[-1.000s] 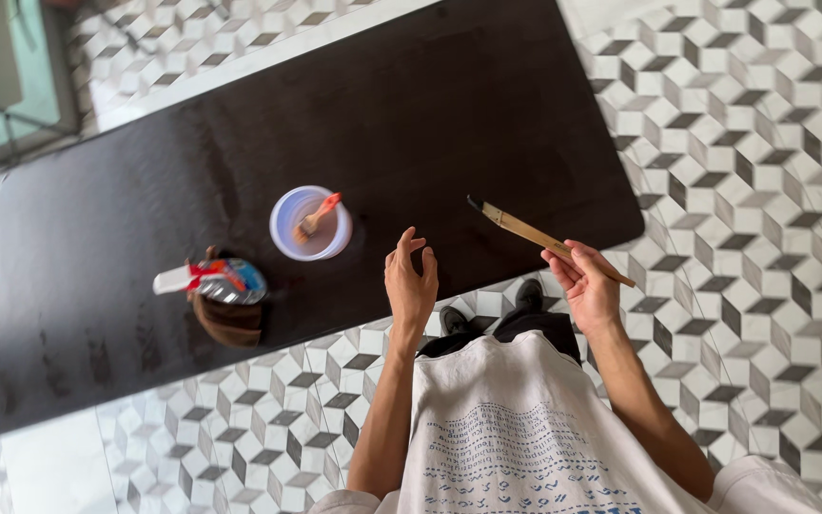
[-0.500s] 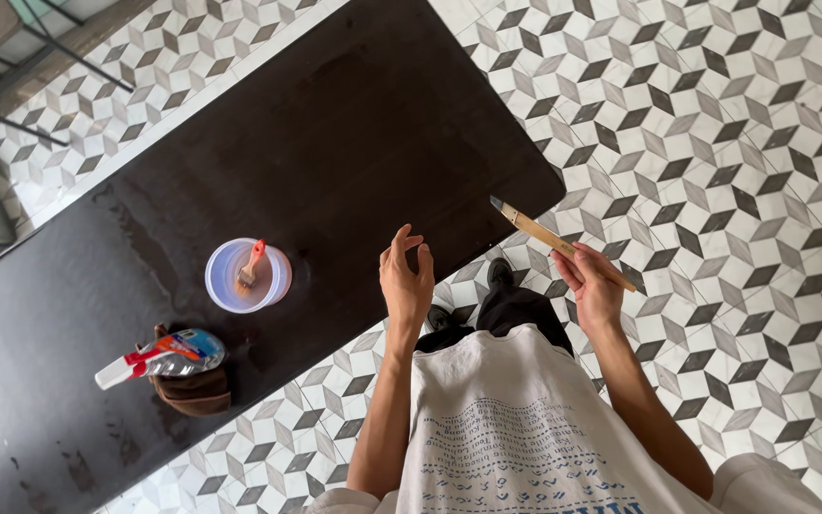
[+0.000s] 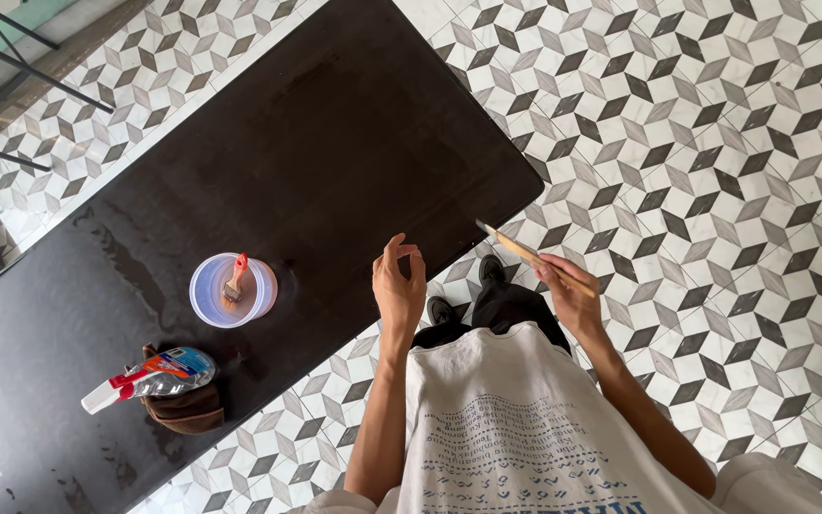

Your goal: The person uses a brush to apply a liquid from a container onto a dark wooden table, spreading it across the surface. They repeatedly dip the brush into the container to reload the liquid and continue wiping the table. A spray bottle and a cloth are also visible on the table.

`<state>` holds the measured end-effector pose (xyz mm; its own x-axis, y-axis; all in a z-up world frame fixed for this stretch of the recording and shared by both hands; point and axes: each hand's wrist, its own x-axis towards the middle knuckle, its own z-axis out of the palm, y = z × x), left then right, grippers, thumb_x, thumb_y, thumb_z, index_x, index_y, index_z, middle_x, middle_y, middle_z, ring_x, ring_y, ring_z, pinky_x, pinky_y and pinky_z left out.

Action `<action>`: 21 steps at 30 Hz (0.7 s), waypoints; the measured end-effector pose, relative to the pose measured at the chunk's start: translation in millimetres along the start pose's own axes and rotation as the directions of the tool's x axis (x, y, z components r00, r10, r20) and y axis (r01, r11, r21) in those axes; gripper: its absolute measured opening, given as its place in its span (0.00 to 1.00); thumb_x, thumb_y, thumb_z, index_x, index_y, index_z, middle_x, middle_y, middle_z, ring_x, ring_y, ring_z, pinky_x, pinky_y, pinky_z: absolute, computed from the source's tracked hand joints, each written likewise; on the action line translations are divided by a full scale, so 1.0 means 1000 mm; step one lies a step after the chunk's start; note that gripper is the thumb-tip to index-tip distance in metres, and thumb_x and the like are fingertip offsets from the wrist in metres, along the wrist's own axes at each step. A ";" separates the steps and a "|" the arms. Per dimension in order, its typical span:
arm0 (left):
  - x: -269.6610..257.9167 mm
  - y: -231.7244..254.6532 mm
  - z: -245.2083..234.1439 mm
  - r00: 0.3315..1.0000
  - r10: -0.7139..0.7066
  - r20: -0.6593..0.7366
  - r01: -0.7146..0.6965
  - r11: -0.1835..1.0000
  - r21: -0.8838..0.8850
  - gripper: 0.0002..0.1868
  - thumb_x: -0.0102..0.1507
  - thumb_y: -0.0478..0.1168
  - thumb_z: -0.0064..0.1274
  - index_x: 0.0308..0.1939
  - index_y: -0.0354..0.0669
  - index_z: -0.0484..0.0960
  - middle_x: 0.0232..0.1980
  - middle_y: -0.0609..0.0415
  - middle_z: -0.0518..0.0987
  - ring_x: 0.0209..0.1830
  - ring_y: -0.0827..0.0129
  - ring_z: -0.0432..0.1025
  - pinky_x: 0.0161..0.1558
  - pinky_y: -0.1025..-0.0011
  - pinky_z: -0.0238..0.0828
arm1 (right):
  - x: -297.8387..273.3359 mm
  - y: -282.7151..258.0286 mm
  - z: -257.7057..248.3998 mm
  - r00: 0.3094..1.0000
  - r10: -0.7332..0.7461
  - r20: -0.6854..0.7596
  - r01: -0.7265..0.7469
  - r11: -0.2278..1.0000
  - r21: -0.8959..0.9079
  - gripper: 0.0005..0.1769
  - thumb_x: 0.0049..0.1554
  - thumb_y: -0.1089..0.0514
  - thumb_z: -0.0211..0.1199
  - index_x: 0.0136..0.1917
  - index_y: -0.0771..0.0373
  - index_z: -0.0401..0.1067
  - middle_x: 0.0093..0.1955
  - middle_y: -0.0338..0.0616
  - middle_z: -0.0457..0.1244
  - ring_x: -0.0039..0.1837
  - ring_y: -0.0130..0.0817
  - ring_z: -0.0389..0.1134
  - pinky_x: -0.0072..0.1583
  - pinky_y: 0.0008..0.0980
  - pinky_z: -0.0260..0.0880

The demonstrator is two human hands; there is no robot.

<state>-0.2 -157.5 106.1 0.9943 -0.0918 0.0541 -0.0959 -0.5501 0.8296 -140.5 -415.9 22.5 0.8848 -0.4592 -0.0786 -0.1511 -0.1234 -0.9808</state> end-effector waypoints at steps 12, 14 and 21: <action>0.001 0.001 0.002 1.000 -0.001 0.007 0.001 1.000 -0.013 0.18 0.66 0.38 0.54 0.59 0.37 0.78 0.48 0.50 0.86 0.55 0.54 0.76 0.57 0.58 0.72 | -0.003 -0.009 0.000 0.986 -0.164 0.024 0.165 0.950 -0.264 0.13 0.63 0.65 0.61 0.61 0.71 0.75 0.49 0.50 0.73 0.48 0.29 0.76 0.45 0.23 0.77; 0.000 0.002 0.003 1.000 0.011 0.000 -0.011 1.000 0.001 0.18 0.66 0.38 0.54 0.59 0.37 0.78 0.48 0.49 0.86 0.56 0.53 0.76 0.58 0.57 0.71 | 0.002 -0.007 0.000 0.962 -0.272 0.012 0.260 0.903 -0.342 0.12 0.63 0.66 0.61 0.60 0.70 0.75 0.48 0.50 0.72 0.43 0.27 0.75 0.37 0.20 0.75; -0.001 0.000 0.001 0.999 0.033 -0.007 -0.033 0.999 0.005 0.18 0.65 0.37 0.55 0.59 0.36 0.78 0.48 0.49 0.86 0.56 0.53 0.76 0.58 0.57 0.71 | 0.010 -0.004 0.021 0.963 -0.187 0.194 0.234 0.936 -0.263 0.14 0.64 0.65 0.57 0.62 0.70 0.73 0.36 0.47 0.69 0.27 0.22 0.64 0.25 0.20 0.58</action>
<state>-1.2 -158.7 105.8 0.9909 -0.1045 0.0852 -0.1290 -0.5508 0.8246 -121.6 -401.8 21.9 0.9659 -0.2486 0.0726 -0.0500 -0.4540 -0.8896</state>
